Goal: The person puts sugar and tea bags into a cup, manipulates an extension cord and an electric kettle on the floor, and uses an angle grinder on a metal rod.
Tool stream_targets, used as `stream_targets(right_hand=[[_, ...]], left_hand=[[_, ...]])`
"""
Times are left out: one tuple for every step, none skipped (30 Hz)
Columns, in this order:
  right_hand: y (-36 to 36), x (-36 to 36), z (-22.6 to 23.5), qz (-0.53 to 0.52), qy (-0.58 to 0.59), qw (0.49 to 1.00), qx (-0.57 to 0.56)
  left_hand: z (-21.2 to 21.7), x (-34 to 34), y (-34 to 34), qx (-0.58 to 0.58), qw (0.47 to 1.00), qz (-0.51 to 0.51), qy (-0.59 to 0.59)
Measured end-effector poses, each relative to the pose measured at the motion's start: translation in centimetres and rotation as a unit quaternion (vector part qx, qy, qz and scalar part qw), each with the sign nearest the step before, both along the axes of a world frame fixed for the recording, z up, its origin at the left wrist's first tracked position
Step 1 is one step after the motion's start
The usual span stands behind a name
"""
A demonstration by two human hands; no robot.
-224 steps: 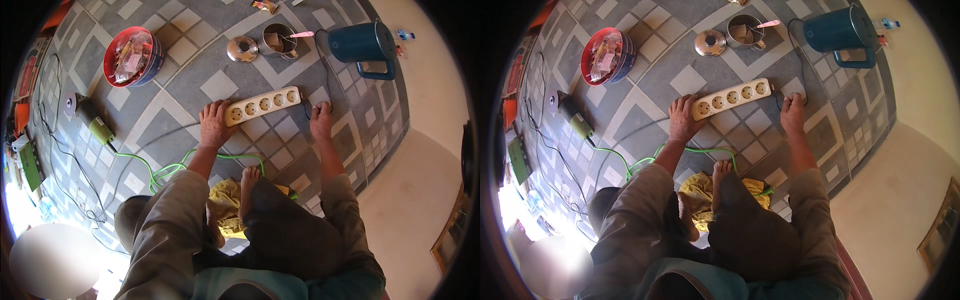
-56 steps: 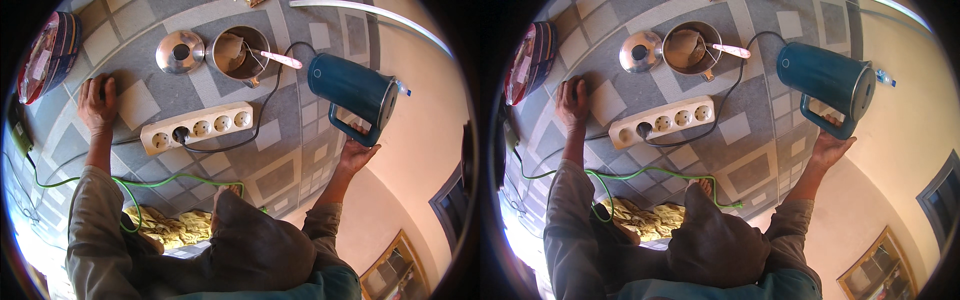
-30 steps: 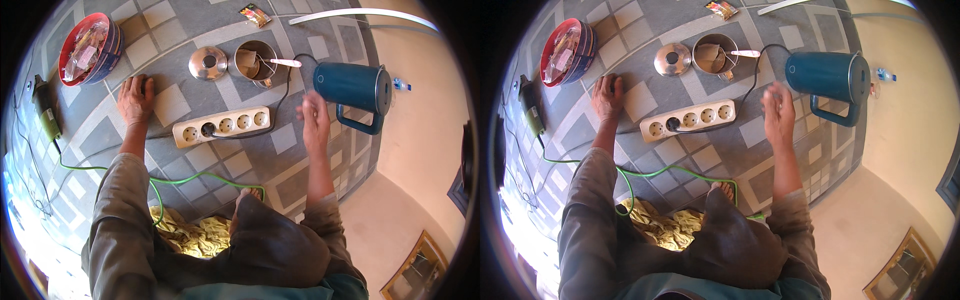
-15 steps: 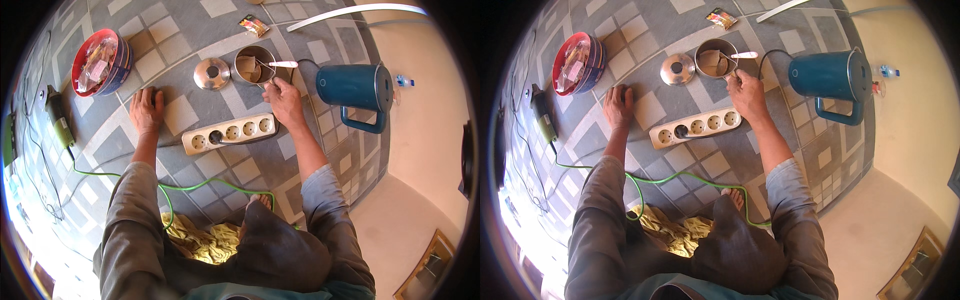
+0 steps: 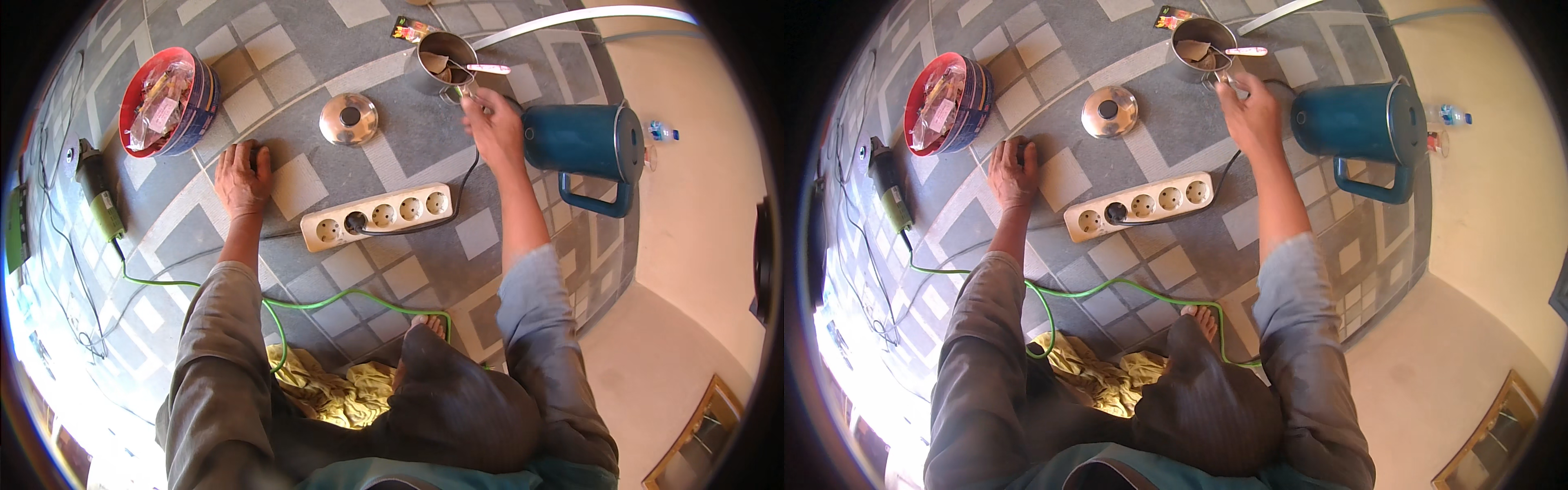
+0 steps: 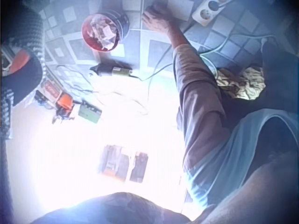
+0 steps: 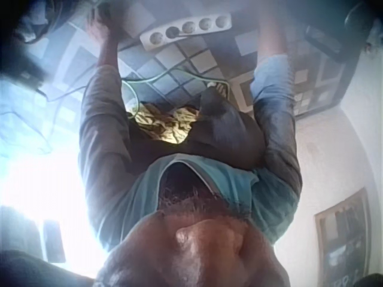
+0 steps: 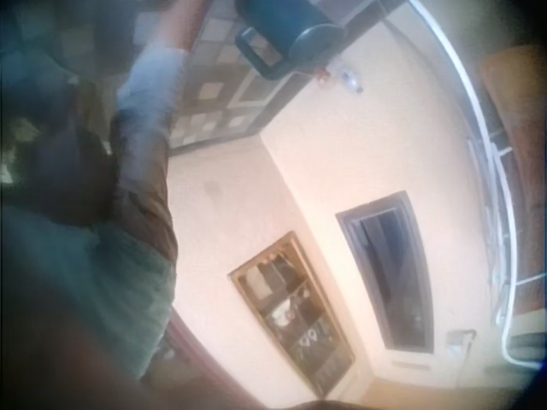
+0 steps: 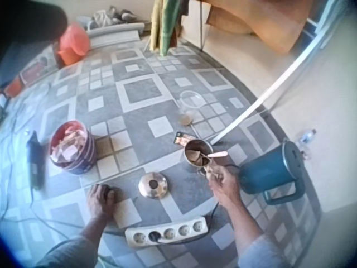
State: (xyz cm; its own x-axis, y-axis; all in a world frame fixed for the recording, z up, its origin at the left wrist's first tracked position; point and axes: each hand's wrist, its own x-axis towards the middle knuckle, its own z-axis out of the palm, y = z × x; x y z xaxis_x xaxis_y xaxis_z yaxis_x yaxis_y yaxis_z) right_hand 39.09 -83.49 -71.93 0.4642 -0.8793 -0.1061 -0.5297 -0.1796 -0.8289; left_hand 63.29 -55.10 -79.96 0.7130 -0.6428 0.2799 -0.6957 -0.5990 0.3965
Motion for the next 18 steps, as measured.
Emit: stream_targets(right_hand=[[0.5,-1.7,0.0,-0.004,-0.011,0.999,-0.046],[1.2,-3.7,0.0,-0.009,-0.022,0.996,-0.091],[2.5,-5.5,0.1,-0.026,-0.024,0.995,-0.096],[3.9,-7.6,0.4,-0.044,-0.025,0.994,-0.099],[5.4,-9.8,-0.1,-0.084,-0.047,0.995,-0.04],[7.1,-12.0,-0.7,-0.126,-0.067,0.99,0.022],[9.0,-13.8,-1.3,-0.121,-0.031,0.991,0.038],[10.8,-15.4,-1.7,-0.118,0.005,0.992,0.047],[12.9,-16.9,-2.6,-0.09,0.017,0.996,0.012],[14.7,-17.6,-3.5,-0.06,0.023,0.998,-0.019],[16.3,-17.5,-3.0,-0.045,0.028,0.998,-0.013],[18.0,-17.1,-2.7,-0.03,0.033,0.999,-0.006],[19.3,-16.0,-2.3,-0.013,0.034,0.999,0.001],[20.1,-15.3,-1.7,0.024,0.028,0.999,-0.008],[20.7,-14.4,-1.1,0.061,0.021,0.998,-0.017],[21.1,-13.6,-0.5,0.097,0.015,0.995,-0.027],[21.5,-12.9,-0.1,0.136,0.001,0.99,-0.04],[21.8,-12.3,0.2,0.175,-0.012,0.983,-0.053]], left_hand=[[0.1,0.0,0.0,0.001,1.0,0.003,0.004],[0.0,-0.1,-0.1,-0.008,1.0,0.0,0.005],[-0.1,0.0,0.0,-0.012,1.0,0.0,0.003],[-0.1,0.1,0.0,-0.015,1.0,-0.002,0.002],[0.0,0.0,0.0,-0.021,1.0,-0.003,0.003],[0.2,-0.2,-0.3,-0.023,1.0,-0.005,0.004],[0.5,-0.1,-0.2,-0.026,1.0,-0.008,0.001],[0.3,-0.2,-0.2,-0.024,1.0,-0.007,0.011],[0.0,-0.2,-0.4,-0.024,1.0,-0.006,0.02],[0.0,-0.1,-0.2,-0.02,1.0,-0.003,0.023],[0.1,0.0,0.0,-0.016,0.999,-0.004,0.027],[0.3,0.1,0.3,-0.012,0.999,-0.005,0.031],[0.6,0.4,0.8,-0.007,0.999,-0.004,0.032],[0.5,0.5,0.8,-0.016,0.999,-0.011,0.027],[0.5,0.7,0.7,-0.02,0.999,-0.022,0.035],[0.5,0.6,0.3,-0.026,0.998,-0.034,0.044],[0.7,0.5,0.0,-0.031,0.997,-0.045,0.053],[0.7,0.2,0.1,-0.036,0.997,-0.052,0.055]])
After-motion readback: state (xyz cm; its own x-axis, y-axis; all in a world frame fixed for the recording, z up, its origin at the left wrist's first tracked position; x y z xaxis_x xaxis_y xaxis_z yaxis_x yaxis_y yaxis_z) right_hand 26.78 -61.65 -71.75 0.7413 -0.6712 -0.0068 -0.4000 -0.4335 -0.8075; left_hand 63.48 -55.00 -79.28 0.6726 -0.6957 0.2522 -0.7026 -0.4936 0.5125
